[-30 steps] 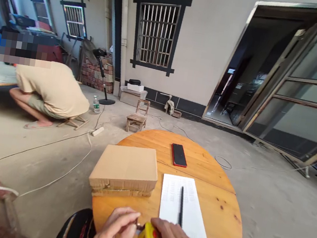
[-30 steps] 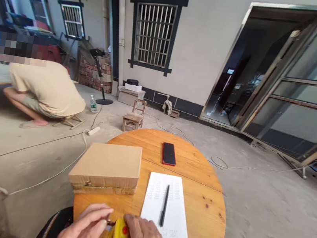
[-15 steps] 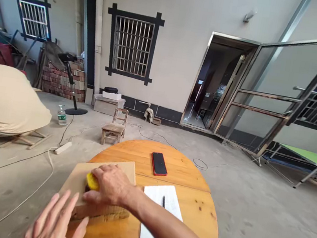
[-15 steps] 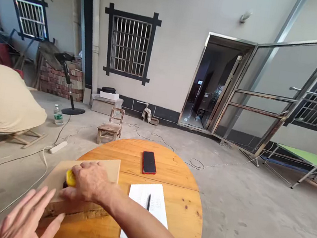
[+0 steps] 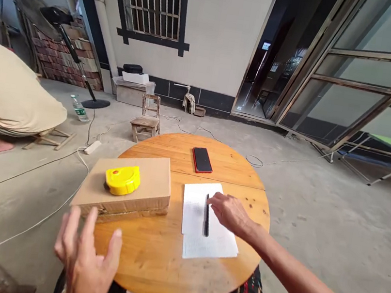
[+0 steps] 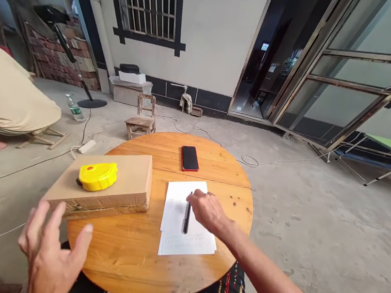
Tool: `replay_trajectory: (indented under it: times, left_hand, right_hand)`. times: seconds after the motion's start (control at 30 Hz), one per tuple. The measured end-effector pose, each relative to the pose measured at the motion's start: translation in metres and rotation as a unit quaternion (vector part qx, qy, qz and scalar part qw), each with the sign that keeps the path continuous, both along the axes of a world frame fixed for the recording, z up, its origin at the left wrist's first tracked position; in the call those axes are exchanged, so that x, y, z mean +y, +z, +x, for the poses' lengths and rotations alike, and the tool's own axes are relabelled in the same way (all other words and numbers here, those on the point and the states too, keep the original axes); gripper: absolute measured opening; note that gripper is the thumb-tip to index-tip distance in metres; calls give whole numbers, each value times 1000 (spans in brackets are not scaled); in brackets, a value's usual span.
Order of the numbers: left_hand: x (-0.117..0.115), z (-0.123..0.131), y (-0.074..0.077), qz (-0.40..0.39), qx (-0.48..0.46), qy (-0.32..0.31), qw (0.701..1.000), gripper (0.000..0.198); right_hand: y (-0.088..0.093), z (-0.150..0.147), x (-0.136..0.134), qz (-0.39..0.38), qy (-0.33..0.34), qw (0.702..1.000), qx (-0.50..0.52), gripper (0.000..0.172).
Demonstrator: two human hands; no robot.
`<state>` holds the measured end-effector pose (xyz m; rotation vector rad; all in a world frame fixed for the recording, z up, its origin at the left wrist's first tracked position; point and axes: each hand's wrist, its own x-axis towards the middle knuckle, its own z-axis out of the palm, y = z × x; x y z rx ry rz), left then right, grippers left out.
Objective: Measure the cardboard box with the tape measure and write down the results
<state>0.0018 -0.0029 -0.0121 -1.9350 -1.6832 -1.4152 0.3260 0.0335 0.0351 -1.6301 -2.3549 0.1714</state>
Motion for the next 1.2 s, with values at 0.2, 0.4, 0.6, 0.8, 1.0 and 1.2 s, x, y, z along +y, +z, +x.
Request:
replay_trajectory:
  times: [0.2,0.4,0.6,0.8,1.0,1.2]
  left_hand:
    - [-49,51,-32,-25,62,-157,985,41]
    - [-54,91,-32,-55,120,-275,952,35]
    - [-38,153,-22,-182,174,-332,909,49]
    - [-18,170,-31,-259,210,-330,883,42]
    - [-28,160,-38,-245,205,-333,887,45]
    - [-21,166,-21,-267,193,-330,885,29]
  right_hand:
    - [-41,14,-8,2,74,997,-19,15]
    - [-11,54,-33,74,-108,987,97,20]
    - [0,83,-76,-11,-250,856,453,45]
    - [-34,91,-93,-39,-293,767,570,51]
    - [-40,71,-90,-46,-230,777,584,32]
    - [-53,50,-73,-63,-201,789,577,31]
